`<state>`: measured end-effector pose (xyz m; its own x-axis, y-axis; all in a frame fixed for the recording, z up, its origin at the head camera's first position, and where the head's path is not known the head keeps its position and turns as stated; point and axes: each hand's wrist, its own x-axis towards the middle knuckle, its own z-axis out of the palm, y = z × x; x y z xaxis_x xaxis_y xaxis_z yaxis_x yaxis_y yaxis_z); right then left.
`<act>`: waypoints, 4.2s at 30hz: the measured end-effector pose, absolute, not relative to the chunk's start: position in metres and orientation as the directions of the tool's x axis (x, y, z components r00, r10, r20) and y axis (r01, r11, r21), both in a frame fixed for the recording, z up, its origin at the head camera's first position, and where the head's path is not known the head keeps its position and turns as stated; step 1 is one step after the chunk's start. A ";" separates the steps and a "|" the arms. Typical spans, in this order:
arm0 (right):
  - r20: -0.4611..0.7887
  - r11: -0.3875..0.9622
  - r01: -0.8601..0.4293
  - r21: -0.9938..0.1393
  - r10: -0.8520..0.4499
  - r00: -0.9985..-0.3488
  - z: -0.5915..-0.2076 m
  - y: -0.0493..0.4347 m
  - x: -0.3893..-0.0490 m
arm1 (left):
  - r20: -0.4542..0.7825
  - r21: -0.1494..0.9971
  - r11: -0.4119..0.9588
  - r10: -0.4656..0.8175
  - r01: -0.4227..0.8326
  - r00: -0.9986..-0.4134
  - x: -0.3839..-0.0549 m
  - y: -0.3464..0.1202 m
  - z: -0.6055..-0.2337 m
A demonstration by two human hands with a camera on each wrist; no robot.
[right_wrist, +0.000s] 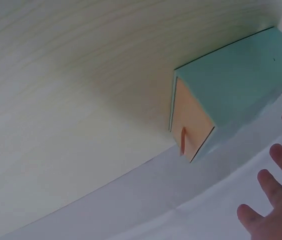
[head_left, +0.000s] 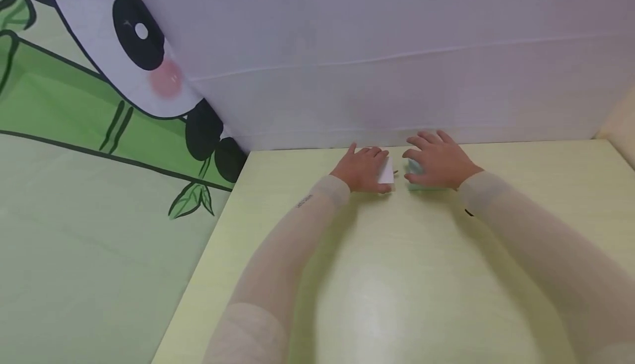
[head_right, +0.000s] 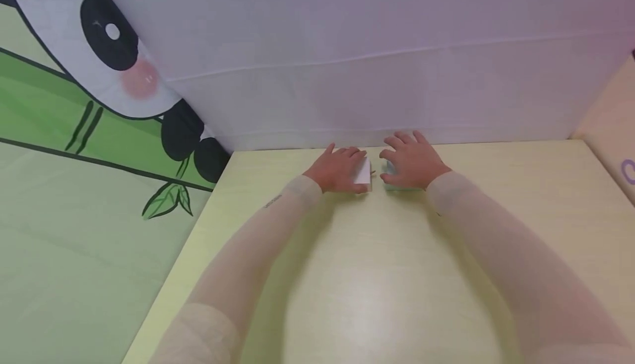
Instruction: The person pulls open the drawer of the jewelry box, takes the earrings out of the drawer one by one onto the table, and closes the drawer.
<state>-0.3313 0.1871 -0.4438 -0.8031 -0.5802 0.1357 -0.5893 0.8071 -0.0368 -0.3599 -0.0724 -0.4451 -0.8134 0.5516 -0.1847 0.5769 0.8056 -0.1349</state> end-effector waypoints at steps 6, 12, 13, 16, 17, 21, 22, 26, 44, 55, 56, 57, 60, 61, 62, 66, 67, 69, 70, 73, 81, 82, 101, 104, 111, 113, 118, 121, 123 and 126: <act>0.110 0.815 -0.574 -0.079 -0.565 -0.818 -0.452 0.175 -0.338 | -0.202 -0.133 0.816 0.534 0.563 -0.821 -0.358 -0.077 -0.444; 0.088 0.817 -0.570 -0.087 -0.563 -0.821 -0.461 0.164 -0.343 | -0.209 -0.099 0.822 0.534 0.561 -0.819 -0.356 -0.084 -0.447; 0.090 0.814 -0.574 -0.083 -0.568 -0.818 -0.462 0.162 -0.343 | -0.209 -0.098 0.822 0.533 0.560 -0.819 -0.357 -0.085 -0.448; 0.098 0.808 -0.584 -0.077 -0.577 -0.811 -0.463 0.154 -0.344 | -0.218 -0.104 0.823 0.529 0.558 -0.820 -0.358 -0.088 -0.450; 0.102 0.808 -0.585 -0.072 -0.578 -0.810 -0.463 0.152 -0.344 | -0.221 -0.109 0.822 0.529 0.560 -0.819 -0.359 -0.089 -0.451; 0.128 0.808 -0.587 -0.058 -0.577 -0.807 -0.465 0.146 -0.347 | -0.221 -0.118 0.819 0.529 0.561 -0.819 -0.357 -0.093 -0.448; 0.136 0.807 -0.587 -0.059 -0.576 -0.806 -0.466 0.144 -0.348 | -0.220 -0.120 0.819 0.530 0.562 -0.819 -0.357 -0.095 -0.446; 0.151 0.802 -0.594 -0.063 -0.580 -0.800 -0.466 0.137 -0.352 | -0.211 -0.109 0.828 0.522 0.551 -0.826 -0.354 -0.101 -0.440; 0.139 0.786 -0.617 -0.033 -0.608 -0.782 -0.466 0.102 -0.356 | -0.256 -0.086 0.849 0.487 0.522 -0.835 -0.356 -0.129 -0.435; 0.152 0.785 -0.617 -0.054 -0.604 -0.782 -0.469 0.095 -0.359 | -0.274 -0.084 0.864 0.459 0.496 -0.845 -0.358 -0.132 -0.435; 0.152 0.785 -0.617 -0.059 -0.603 -0.783 -0.470 0.095 -0.359 | -0.272 -0.077 0.865 0.460 0.496 -0.845 -0.357 -0.132 -0.436; 0.151 0.785 -0.616 -0.066 -0.602 -0.784 -0.471 0.096 -0.360 | -0.270 -0.073 0.865 0.462 0.497 -0.845 -0.357 -0.132 -0.436; 0.148 0.786 -0.613 -0.077 -0.599 -0.787 -0.473 0.095 -0.363 | -0.267 -0.067 0.867 0.462 0.494 -0.846 -0.356 -0.133 -0.435; 0.146 0.787 -0.612 -0.080 -0.598 -0.788 -0.473 0.095 -0.364 | -0.265 -0.068 0.867 0.461 0.494 -0.847 -0.356 -0.133 -0.435; 0.143 0.787 -0.612 -0.082 -0.598 -0.789 -0.472 0.095 -0.364 | -0.264 -0.067 0.868 0.461 0.493 -0.847 -0.355 -0.133 -0.435; 0.139 0.784 -0.616 -0.073 -0.604 -0.785 -0.471 0.094 -0.366 | -0.266 -0.074 0.869 0.456 0.490 -0.849 -0.356 -0.131 -0.435; 0.141 0.783 -0.619 -0.070 -0.606 -0.783 -0.470 0.094 -0.366 | -0.267 -0.075 0.869 0.455 0.489 -0.849 -0.357 -0.131 -0.435; 0.146 0.782 -0.621 -0.063 -0.608 -0.780 -0.470 0.095 -0.367 | -0.266 -0.080 0.868 0.455 0.490 -0.850 -0.359 -0.130 -0.436; 0.150 0.782 -0.620 -0.062 -0.607 -0.780 -0.470 0.095 -0.367 | -0.267 -0.082 0.867 0.455 0.491 -0.849 -0.359 -0.130 -0.437; 0.158 0.784 -0.618 -0.056 -0.604 -0.781 -0.469 0.097 -0.366 | -0.267 -0.076 0.868 0.457 0.491 -0.849 -0.360 -0.129 -0.437; 0.140 0.796 -0.601 -0.069 -0.589 -0.796 -0.468 0.102 -0.364 | -0.253 -0.079 0.861 0.470 0.503 -0.845 -0.359 -0.129 -0.439; 0.137 0.798 -0.599 -0.068 -0.587 -0.798 -0.468 0.102 -0.365 | -0.251 -0.080 0.860 0.472 0.504 -0.845 -0.358 -0.129 -0.439; 0.070 0.821 -0.560 -0.113 -0.555 -0.829 -0.461 0.106 -0.362 | -0.260 -0.064 0.874 0.452 0.483 -0.853 -0.355 -0.132 -0.438; 0.060 0.823 -0.556 -0.117 -0.553 -0.831 -0.459 0.106 -0.360 | -0.265 -0.056 0.873 0.454 0.484 -0.850 -0.356 -0.132 -0.438; 0.050 0.828 -0.551 -0.107 -0.549 -0.834 -0.459 0.109 -0.361 | -0.274 -0.042 0.879 0.446 0.475 -0.852 -0.354 -0.130 -0.436; 0.057 0.827 -0.552 -0.103 -0.549 -0.834 -0.460 0.110 -0.362 | -0.268 -0.046 0.879 0.447 0.475 -0.853 -0.353 -0.130 -0.435; 0.062 0.830 -0.551 -0.086 -0.548 -0.834 -0.462 0.113 -0.361 | -0.261 -0.062 0.867 0.464 0.494 -0.847 -0.350 -0.132 -0.433; 0.053 0.835 -0.544 -0.088 -0.541 -0.839 -0.459 0.113 -0.358 | -0.260 -0.061 0.864 0.470 0.500 -0.844 -0.348 -0.132 -0.432; 0.049 0.838 -0.538 -0.089 -0.536 -0.843 -0.458 0.113 -0.356 | -0.259 -0.054 0.863 0.473 0.502 -0.842 -0.348 -0.132 -0.432; 0.046 0.841 -0.533 -0.089 -0.531 -0.846 -0.458 0.113 -0.352 | -0.261 -0.054 0.863 0.474 0.502 -0.841 -0.347 -0.133 -0.433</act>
